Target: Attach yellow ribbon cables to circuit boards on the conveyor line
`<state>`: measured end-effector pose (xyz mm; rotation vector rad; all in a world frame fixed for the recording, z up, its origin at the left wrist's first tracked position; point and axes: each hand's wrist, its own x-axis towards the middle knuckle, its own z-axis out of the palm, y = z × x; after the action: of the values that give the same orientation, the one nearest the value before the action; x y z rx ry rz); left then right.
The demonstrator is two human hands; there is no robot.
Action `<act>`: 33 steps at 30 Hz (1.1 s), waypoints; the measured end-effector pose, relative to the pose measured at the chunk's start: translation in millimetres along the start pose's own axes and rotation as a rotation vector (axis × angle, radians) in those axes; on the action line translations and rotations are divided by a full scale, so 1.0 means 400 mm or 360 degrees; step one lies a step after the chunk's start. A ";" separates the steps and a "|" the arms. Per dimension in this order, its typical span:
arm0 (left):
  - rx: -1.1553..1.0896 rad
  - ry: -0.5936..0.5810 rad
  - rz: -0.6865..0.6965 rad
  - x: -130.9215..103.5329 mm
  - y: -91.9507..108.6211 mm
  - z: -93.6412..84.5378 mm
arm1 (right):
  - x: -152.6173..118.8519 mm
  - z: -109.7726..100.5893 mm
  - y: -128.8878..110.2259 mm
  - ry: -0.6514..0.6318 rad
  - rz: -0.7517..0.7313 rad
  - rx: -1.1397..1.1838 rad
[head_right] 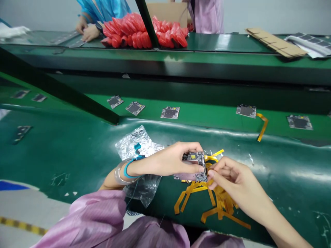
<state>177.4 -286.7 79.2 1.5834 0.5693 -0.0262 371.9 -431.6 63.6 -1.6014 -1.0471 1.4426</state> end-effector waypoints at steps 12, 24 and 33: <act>0.0225 0.0019 0.0044 -0.002 0.006 -0.002 | 0.000 -0.002 -0.019 -0.0134 -0.0019 -0.0126; 0.0167 -0.0040 0.0085 -0.003 0.003 -0.004 | 0.005 -0.002 -0.031 -0.0276 0.0087 0.0004; 0.0116 0.0071 0.0031 0.009 -0.009 0.006 | 0.015 0.007 -0.034 -0.0248 0.0105 0.0028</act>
<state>180.2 -287.9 74.3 1.6634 0.5934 0.0029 368.2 -420.5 73.4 -1.5438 -1.0745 1.6379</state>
